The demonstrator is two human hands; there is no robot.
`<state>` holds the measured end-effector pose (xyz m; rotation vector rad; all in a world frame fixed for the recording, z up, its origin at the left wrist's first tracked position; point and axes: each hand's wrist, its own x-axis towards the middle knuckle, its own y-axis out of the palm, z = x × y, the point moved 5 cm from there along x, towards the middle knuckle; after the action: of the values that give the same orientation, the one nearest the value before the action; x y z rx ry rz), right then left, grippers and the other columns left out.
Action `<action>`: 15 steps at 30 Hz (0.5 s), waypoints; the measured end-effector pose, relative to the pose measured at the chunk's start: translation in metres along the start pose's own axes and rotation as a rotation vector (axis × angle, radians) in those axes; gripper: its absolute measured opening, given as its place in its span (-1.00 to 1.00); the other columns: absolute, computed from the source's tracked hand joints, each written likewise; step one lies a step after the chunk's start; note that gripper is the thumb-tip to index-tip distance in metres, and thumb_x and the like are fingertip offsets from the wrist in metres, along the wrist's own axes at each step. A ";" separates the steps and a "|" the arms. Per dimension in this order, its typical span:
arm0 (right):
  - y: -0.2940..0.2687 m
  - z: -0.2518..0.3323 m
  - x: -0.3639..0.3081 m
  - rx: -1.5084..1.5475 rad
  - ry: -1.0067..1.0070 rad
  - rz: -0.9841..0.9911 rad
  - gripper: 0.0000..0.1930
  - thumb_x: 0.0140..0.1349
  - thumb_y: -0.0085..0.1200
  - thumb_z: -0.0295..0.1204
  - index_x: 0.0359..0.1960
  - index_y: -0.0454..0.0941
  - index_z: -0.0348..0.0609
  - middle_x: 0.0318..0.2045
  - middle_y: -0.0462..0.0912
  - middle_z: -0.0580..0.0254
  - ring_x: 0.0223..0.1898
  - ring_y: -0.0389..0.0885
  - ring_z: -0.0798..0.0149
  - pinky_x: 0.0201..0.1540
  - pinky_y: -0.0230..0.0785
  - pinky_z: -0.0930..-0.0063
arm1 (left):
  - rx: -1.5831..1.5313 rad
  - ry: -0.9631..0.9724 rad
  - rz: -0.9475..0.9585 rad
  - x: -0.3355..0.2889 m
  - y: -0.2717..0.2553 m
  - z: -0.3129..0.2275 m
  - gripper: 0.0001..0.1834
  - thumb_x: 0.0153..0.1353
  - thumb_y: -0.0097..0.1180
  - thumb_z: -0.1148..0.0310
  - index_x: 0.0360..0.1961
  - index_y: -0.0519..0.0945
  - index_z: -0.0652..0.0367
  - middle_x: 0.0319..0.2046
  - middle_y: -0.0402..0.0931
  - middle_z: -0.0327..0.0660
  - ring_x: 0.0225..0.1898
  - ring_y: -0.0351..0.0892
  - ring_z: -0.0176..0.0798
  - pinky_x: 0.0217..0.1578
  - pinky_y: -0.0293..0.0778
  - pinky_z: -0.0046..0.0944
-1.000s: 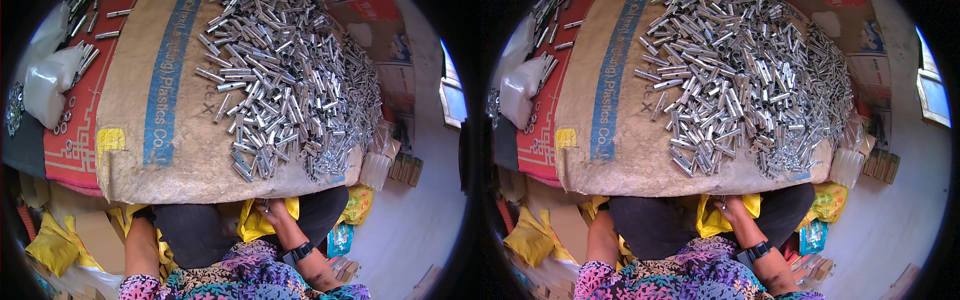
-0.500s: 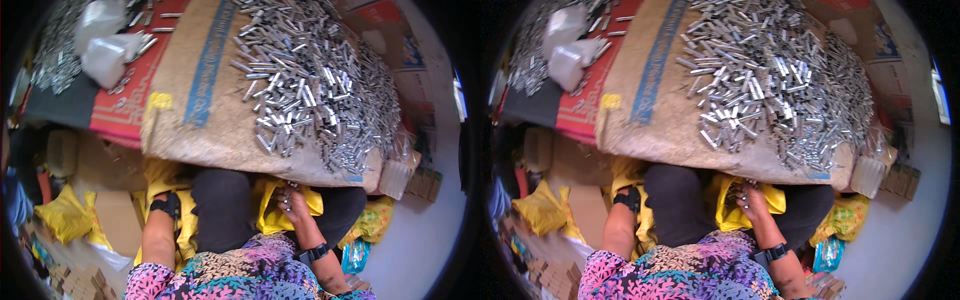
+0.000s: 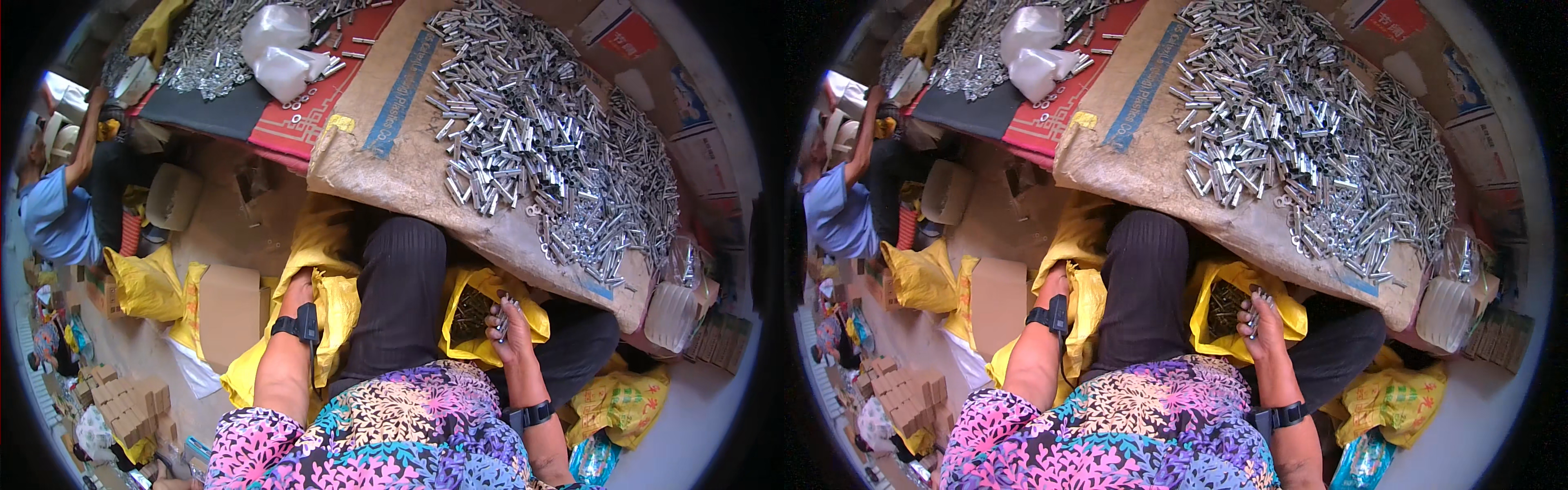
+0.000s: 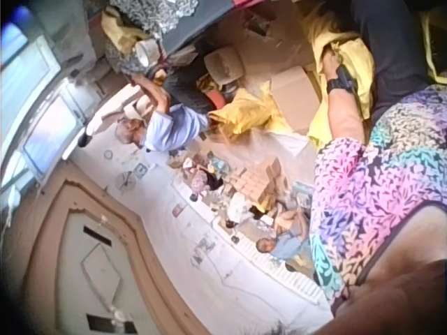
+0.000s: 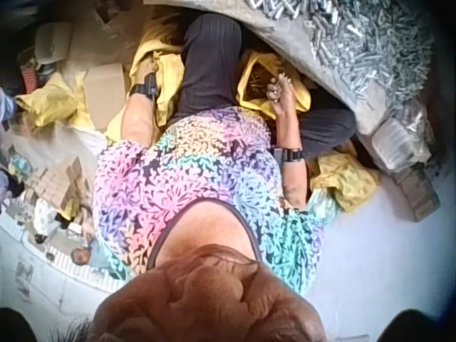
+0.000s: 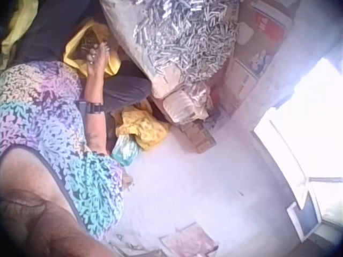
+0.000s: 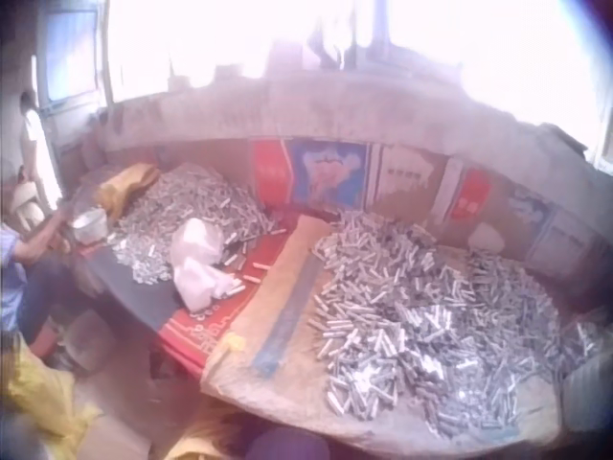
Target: Assembling washers and nuts onto metal bolts.
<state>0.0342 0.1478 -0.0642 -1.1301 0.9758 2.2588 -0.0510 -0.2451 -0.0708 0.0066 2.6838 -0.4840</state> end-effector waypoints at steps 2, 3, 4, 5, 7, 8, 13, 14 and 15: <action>0.000 -0.001 -0.003 0.007 0.011 0.043 -0.80 0.22 0.06 -0.36 -0.15 0.34 0.08 -0.42 0.42 0.33 -0.57 0.34 0.48 -0.70 0.10 0.71 | -0.176 -0.008 -0.013 -0.011 -0.003 0.006 -0.62 0.24 -0.27 0.44 0.06 0.37 0.30 0.06 0.38 0.07 0.16 0.29 0.00 0.14 0.18 -0.26; -0.002 0.000 -0.006 0.008 0.009 0.058 -0.79 0.22 0.06 -0.35 -0.14 0.35 0.08 -0.44 0.42 0.34 -0.58 0.33 0.48 -0.70 0.09 0.72 | -0.362 -0.022 -0.004 -0.014 -0.002 0.014 -0.64 0.22 -0.24 0.46 0.03 0.40 0.31 0.02 0.42 0.07 0.13 0.32 -0.02 0.12 0.20 -0.28; -0.003 0.001 -0.007 0.011 0.008 0.074 -0.78 0.22 0.05 -0.35 -0.12 0.36 0.07 -0.45 0.42 0.35 -0.58 0.33 0.49 -0.70 0.08 0.72 | -0.435 -0.036 -0.041 -0.017 -0.002 0.020 -0.66 0.20 -0.21 0.49 -0.01 0.44 0.31 -0.04 0.47 0.01 0.09 0.36 -0.09 0.09 0.23 -0.32; -0.005 0.001 -0.007 0.021 0.011 0.092 -0.78 0.22 0.05 -0.35 -0.12 0.36 0.07 -0.45 0.42 0.35 -0.58 0.33 0.49 -0.70 0.08 0.72 | -0.420 -0.024 -0.050 -0.022 -0.005 0.024 -0.66 0.20 -0.21 0.49 -0.01 0.44 0.31 -0.04 0.47 0.01 0.09 0.36 -0.09 0.09 0.23 -0.32; -0.012 0.004 -0.010 0.020 -0.007 0.112 -0.76 0.23 0.04 -0.34 -0.08 0.35 0.07 -0.46 0.42 0.36 -0.59 0.33 0.49 -0.70 0.08 0.72 | -0.238 0.000 0.036 -0.031 0.003 0.008 -0.64 0.19 -0.23 0.53 0.01 0.44 0.29 -0.04 0.48 -0.07 0.07 0.38 -0.12 0.07 0.24 -0.33; -0.016 0.005 -0.011 0.025 -0.009 0.118 -0.74 0.23 0.04 -0.34 -0.06 0.35 0.06 -0.47 0.42 0.36 -0.60 0.33 0.49 -0.70 0.08 0.71 | -0.248 0.043 0.002 -0.036 0.007 -0.001 -0.61 0.18 -0.24 0.58 0.04 0.43 0.28 -0.05 0.48 -0.13 0.05 0.40 -0.17 0.07 0.26 -0.34; -0.031 0.008 -0.018 0.060 -0.018 0.184 -0.73 0.23 0.05 -0.34 -0.05 0.36 0.04 -0.48 0.42 0.36 -0.61 0.32 0.49 -0.71 0.08 0.71 | -0.582 -0.074 0.055 -0.052 0.009 0.019 -0.64 0.29 -0.11 0.41 0.06 0.42 0.35 0.04 0.42 -0.13 0.09 0.38 -0.21 0.11 0.24 -0.36; -0.035 0.008 -0.020 0.069 -0.020 0.181 -0.73 0.22 0.05 -0.34 -0.05 0.36 0.04 -0.48 0.42 0.36 -0.61 0.33 0.49 -0.71 0.09 0.71 | -0.302 0.005 -0.036 -0.060 0.005 0.018 -0.65 0.28 -0.13 0.45 0.06 0.42 0.35 0.04 0.42 -0.10 0.08 0.38 -0.20 0.11 0.25 -0.35; -0.037 0.008 -0.021 0.076 -0.020 0.183 -0.73 0.22 0.05 -0.34 -0.05 0.36 0.04 -0.48 0.42 0.36 -0.61 0.33 0.49 -0.72 0.09 0.71 | -0.022 0.083 -0.131 -0.066 0.000 0.015 -0.65 0.27 -0.15 0.49 0.06 0.42 0.35 0.04 0.42 -0.06 0.08 0.39 -0.18 0.11 0.25 -0.35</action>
<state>0.0660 0.1772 -0.0585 -1.0206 1.1893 2.3473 0.0153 -0.2458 -0.0568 -0.1597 2.7826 -0.5038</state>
